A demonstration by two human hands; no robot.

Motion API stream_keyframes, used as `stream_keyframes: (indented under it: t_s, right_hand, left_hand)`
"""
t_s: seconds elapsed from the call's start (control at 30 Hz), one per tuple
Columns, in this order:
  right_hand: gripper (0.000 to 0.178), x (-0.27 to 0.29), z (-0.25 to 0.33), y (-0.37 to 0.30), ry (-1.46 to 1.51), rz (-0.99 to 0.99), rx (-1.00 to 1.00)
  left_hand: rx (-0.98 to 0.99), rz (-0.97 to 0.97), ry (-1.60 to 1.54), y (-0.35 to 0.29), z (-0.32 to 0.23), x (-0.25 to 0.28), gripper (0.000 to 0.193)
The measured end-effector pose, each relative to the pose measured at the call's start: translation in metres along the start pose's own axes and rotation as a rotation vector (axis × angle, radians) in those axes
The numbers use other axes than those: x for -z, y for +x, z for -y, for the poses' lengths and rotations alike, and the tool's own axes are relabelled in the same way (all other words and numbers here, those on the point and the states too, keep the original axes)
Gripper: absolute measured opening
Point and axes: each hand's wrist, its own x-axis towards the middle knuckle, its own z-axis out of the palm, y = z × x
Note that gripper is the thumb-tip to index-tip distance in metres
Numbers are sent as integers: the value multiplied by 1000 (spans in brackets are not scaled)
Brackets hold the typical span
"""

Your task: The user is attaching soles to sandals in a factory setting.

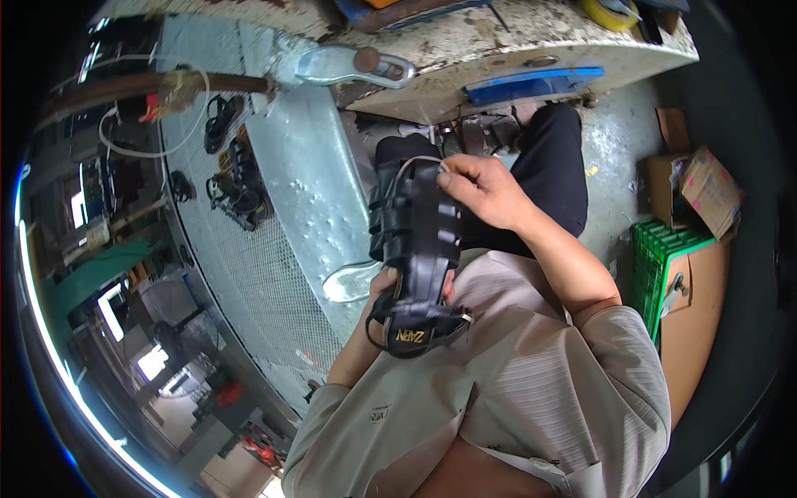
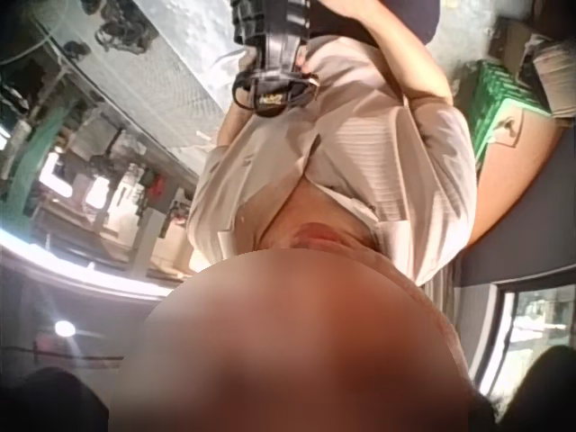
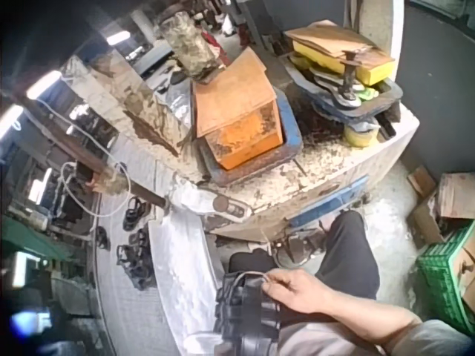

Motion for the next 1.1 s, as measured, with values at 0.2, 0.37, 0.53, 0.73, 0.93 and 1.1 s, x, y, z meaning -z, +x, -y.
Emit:
stream_keyframes:
  t_s: [0.2, 0.37, 0.53, 0.73, 0.93, 1.1]
  right_hand:
    - [23, -24, -28, 4, -25, -52, -27]
    - [25, -51, -25, 22, -40, -47, 1]
    - [37, -81, -29, 38, 367, 27, -183]
    - [46, -100, -35, 12, 370, 180, -160]
    - [35, -115, -38, 0, 331, 207, -209]
    - [33, -121, -27, 36, 290, 255, -216]
  left_hand:
    - [-107, -100, -57, -3, -3, -12, 86]
    - [-187, -36, -138, -9, 0, 13, 86]
    - [-233, 263, -364, -13, -12, 39, 83]
    - [-487, 364, -177, -24, -21, 63, 93]
    - [-648, 380, 17, -25, -40, 45, 32]
    - [-691, 411, -42, -14, -72, 49, 36]
